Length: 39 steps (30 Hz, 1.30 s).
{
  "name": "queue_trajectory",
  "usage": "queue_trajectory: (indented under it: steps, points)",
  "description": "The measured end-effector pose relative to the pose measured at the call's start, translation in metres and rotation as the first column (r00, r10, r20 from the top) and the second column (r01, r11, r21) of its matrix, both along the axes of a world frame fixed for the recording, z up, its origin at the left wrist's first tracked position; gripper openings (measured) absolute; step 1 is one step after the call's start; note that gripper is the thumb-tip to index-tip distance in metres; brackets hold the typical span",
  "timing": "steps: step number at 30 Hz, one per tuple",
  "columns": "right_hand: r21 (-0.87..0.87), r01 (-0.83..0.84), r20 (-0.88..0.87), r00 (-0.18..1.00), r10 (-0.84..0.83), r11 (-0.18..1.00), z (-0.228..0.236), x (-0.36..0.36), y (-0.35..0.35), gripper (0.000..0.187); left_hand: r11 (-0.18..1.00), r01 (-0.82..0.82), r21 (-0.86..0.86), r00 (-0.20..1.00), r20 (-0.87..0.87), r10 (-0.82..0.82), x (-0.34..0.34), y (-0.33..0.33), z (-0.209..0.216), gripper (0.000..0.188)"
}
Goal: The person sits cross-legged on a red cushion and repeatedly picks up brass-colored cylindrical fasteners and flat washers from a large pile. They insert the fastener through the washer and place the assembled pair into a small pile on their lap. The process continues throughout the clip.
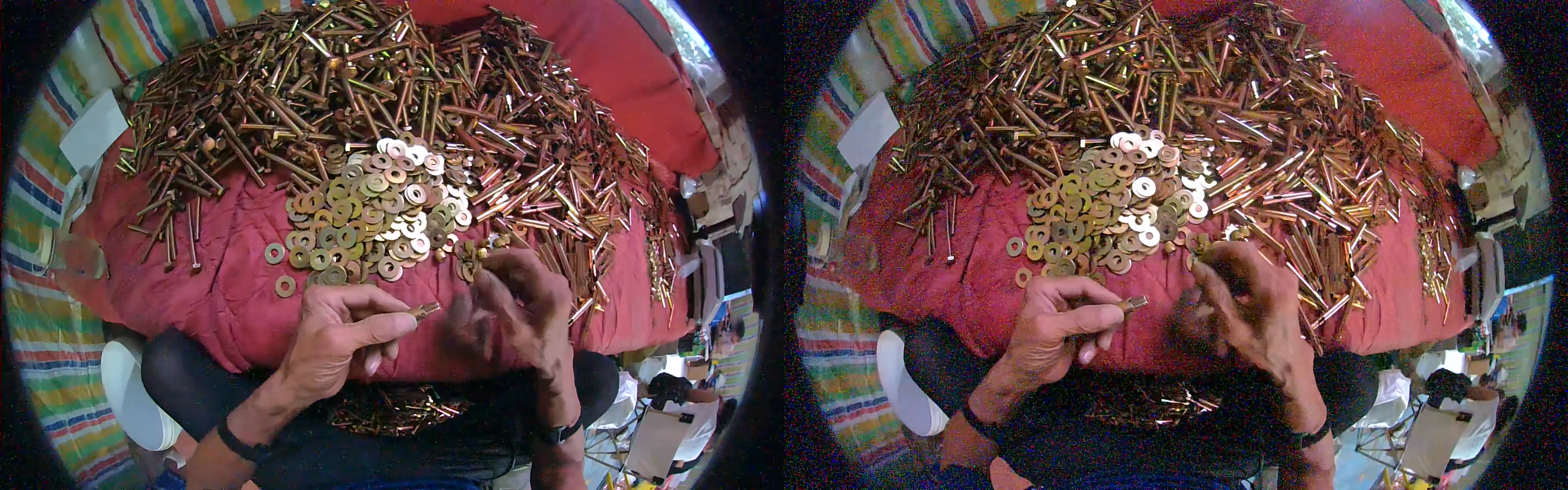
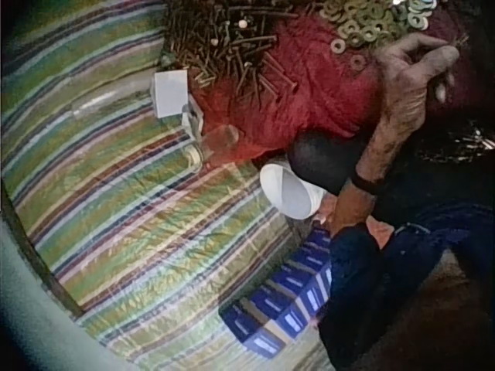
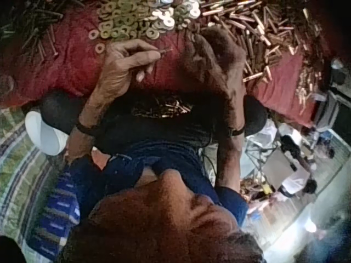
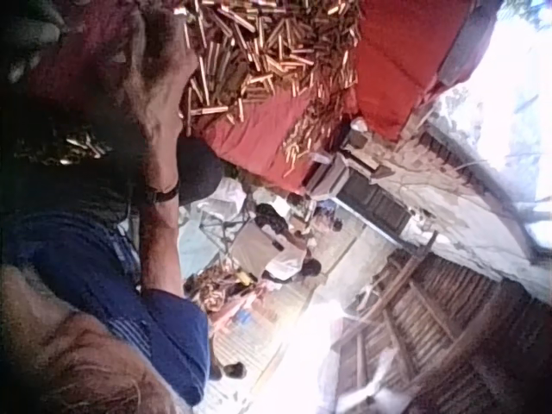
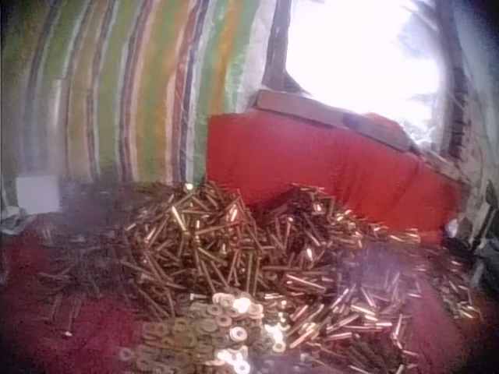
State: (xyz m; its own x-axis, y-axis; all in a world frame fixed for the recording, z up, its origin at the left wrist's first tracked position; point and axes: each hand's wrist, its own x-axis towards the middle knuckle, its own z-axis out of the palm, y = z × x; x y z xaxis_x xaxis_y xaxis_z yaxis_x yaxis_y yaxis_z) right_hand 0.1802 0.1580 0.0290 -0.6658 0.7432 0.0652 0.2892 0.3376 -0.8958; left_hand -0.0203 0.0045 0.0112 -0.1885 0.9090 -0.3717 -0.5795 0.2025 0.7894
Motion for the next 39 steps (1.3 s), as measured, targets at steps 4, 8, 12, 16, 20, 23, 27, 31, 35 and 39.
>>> queue_trajectory:
  steps: [4, 8, 12, 16, 20, 23, 27, 31, 35, 39]
  points:
    - [-0.278, -0.074, -0.115, 0.992, 0.043, 0.958, 0.012, -0.004, -0.013, 0.017, 0.998, 0.054, -0.007, 0.999, 0.004, -0.054, -0.006, -0.001, 0.001, 0.016]
    - [-0.071, -0.18, -0.094, 0.98, 0.173, 0.981, 0.018, -0.007, -0.018, 0.02, 0.995, 0.09, -0.035, 0.996, 0.007, -0.089, -0.006, -0.001, 0.001, 0.016]
    - [0.027, -0.181, 0.02, 0.983, 0.18, 0.983, 0.023, -0.006, -0.02, 0.025, 0.99, 0.134, -0.044, 0.99, 0.05, -0.132, -0.007, -0.001, 0.002, 0.017]
    - [0.278, -0.271, -0.052, 0.954, 0.296, 0.921, 0.018, -0.007, -0.017, 0.029, 0.985, 0.164, -0.06, 0.983, 0.088, -0.158, -0.011, -0.001, 0.001, 0.017]
    - [0.342, -0.28, -0.039, 0.95, 0.311, 0.897, 0.01, -0.006, -0.016, 0.03, 0.974, 0.213, -0.084, 0.966, 0.167, -0.197, -0.015, -0.001, -0.002, 0.02]
    - [0.392, -0.298, -0.026, 0.942, 0.334, 0.87, 0.009, -0.004, -0.016, 0.03, 0.965, 0.251, -0.072, 0.944, 0.241, -0.227, -0.017, -0.002, -0.004, 0.021]
    - [0.408, -0.279, -0.048, 0.944, 0.326, 0.869, 0.009, -0.005, -0.018, 0.029, 0.961, 0.274, -0.051, 0.941, 0.222, -0.256, -0.015, -0.003, -0.006, 0.021]
    - [0.349, -0.287, -0.04, 0.947, 0.32, 0.892, 0.011, -0.008, -0.02, 0.026, 0.976, 0.215, -0.04, 0.976, 0.032, -0.214, -0.009, -0.003, -0.005, 0.022]
    - [0.337, -0.268, 0.008, 0.959, 0.282, 0.903, 0.012, -0.006, -0.021, 0.023, 0.988, 0.152, 0.038, 0.913, -0.389, -0.126, -0.005, -0.006, -0.001, 0.021]
    - [0.207, -0.301, 0.018, 0.952, 0.304, 0.931, 0.013, -0.002, -0.019, 0.024, 0.949, 0.139, 0.284, 0.688, -0.717, 0.114, 0.002, -0.004, 0.0, 0.016]
